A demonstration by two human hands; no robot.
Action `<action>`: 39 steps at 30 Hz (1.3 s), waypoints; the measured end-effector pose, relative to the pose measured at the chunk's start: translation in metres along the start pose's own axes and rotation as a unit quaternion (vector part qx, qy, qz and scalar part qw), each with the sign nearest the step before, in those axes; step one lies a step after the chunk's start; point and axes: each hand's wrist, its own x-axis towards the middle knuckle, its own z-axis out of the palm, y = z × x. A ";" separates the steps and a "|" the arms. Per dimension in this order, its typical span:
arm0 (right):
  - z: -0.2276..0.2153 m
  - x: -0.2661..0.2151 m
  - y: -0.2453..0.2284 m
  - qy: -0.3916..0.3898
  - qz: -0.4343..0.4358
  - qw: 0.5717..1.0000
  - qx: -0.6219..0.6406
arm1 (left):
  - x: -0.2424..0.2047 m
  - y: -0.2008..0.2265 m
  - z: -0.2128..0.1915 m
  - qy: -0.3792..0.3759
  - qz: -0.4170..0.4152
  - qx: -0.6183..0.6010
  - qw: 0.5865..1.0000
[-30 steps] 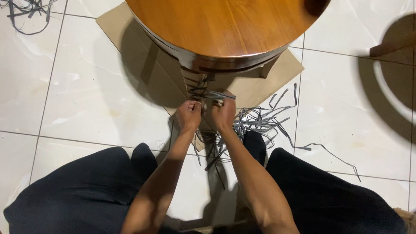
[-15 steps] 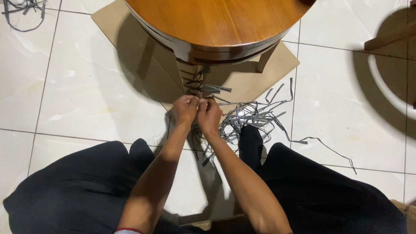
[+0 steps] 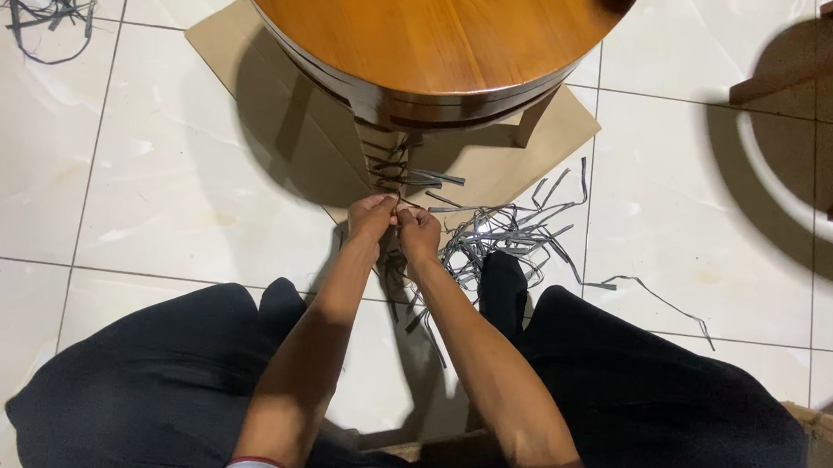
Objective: Wrapping a chair leg with decorative strips
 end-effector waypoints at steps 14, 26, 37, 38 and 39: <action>0.006 -0.025 -0.047 0.053 -0.038 0.998 0.010 | -0.027 0.018 -0.003 0.022 0.020 -0.004 1.000; -0.002 -0.032 -0.047 0.000 -0.049 0.988 0.149 | -0.053 0.031 -0.002 0.044 0.097 0.014 0.994; -0.006 -0.017 -0.035 -0.059 -0.022 0.973 0.221 | -0.080 0.047 -0.006 0.061 0.201 0.034 0.977; -0.008 -0.026 -0.045 -0.068 -0.027 0.977 0.201 | -0.081 0.049 -0.007 0.063 0.215 0.036 0.974; -0.011 -0.036 -0.055 -0.077 -0.032 0.980 0.180 | -0.083 0.051 -0.008 0.065 0.229 0.039 0.971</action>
